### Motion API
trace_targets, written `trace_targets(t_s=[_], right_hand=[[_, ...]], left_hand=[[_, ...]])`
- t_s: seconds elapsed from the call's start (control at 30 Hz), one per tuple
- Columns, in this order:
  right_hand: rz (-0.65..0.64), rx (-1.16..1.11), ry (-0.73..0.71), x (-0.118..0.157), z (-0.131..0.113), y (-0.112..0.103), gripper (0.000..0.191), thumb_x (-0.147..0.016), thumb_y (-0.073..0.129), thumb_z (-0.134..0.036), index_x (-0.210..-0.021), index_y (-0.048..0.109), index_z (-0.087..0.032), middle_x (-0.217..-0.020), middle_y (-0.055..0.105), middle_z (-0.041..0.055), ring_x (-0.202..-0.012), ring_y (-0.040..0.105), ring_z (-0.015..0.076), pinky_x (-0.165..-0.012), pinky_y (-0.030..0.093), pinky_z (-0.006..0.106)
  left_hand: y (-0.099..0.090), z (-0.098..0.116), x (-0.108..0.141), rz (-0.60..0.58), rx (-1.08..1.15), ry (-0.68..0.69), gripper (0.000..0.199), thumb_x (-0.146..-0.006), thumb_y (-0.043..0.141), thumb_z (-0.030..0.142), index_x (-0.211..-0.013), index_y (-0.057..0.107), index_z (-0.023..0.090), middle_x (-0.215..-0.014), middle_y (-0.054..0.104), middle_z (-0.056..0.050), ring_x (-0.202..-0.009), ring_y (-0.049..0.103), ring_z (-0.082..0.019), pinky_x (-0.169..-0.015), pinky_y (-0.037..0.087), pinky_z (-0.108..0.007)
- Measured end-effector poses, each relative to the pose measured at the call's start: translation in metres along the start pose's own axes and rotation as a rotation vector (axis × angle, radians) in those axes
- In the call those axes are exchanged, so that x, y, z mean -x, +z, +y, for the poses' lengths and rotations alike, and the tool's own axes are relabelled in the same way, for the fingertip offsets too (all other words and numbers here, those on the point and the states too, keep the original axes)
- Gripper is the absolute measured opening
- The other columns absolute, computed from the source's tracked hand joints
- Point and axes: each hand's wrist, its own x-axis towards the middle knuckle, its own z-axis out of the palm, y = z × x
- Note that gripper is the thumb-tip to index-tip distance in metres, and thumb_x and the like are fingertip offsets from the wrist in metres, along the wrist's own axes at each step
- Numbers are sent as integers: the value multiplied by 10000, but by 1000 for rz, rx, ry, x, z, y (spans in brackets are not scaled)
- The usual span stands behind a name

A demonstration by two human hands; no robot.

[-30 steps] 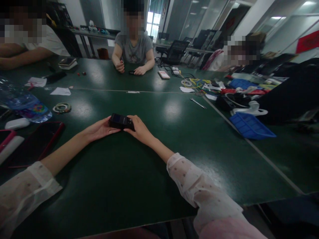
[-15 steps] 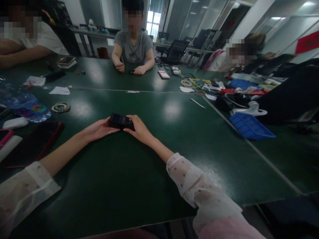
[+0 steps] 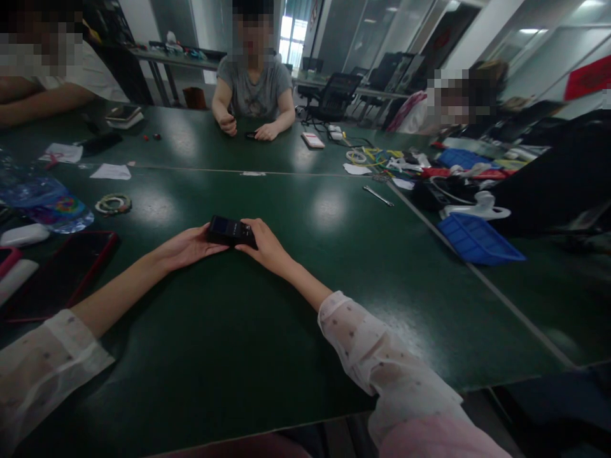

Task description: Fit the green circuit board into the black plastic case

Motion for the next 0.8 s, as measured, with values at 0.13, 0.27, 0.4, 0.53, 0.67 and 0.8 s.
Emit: trace_targets(t_s=[0.13,0.27,0.4,0.53,0.67,0.8], right_hand=[[9,8,0,-1,1,2,542,-882,669,-335,-1340,400,-225,-1259,543,125,-1167,558,278,-992,488,525],[4,33,-1,-1,1,3,544,-890,657,-323,-1353,386,-232,-1261,533,129,-1180,549,290,-1003,480,543],[-3,45,0,0,-1,3,533,-903,635,-321,-1359,375,-228,-1258,525,135,-1166,550,292,-996,487,546],[3,40,-9,0,-2,2,525,-908,628,-309,-1360,373,-230,-1245,523,130,-1152,552,287,-991,494,534],[0,39,-18,1,-2,2,519,-913,621,-307,-1358,371,-213,-1245,519,136,-1149,548,282,-992,495,516],[4,37,-18,1,0,3,530,-909,626,-309,-1363,365,-229,-1236,519,129,-1145,550,287,-992,491,532]], left_hand=[[3,0,0,30,18,-14,451,-991,463,234,-1424,443,109,-1178,691,-159,-1138,654,-249,-1081,444,-405],[4,1,-1,23,26,-30,474,-996,449,257,-1453,417,131,-1217,679,-157,-1184,628,-257,-1087,442,-412],[5,2,0,36,47,-41,458,-997,449,261,-1438,438,142,-1232,670,-155,-1180,630,-253,-1082,452,-413],[8,3,2,71,71,-44,443,-996,454,260,-1418,449,124,-1203,670,-160,-1159,639,-254,-1072,463,-410],[9,4,3,74,82,-50,432,-994,459,272,-1398,465,117,-1223,651,-174,-1172,630,-269,-1072,466,-417],[7,4,3,81,91,-55,431,-995,456,270,-1400,463,124,-1235,643,-175,-1184,623,-266,-1069,474,-404]])
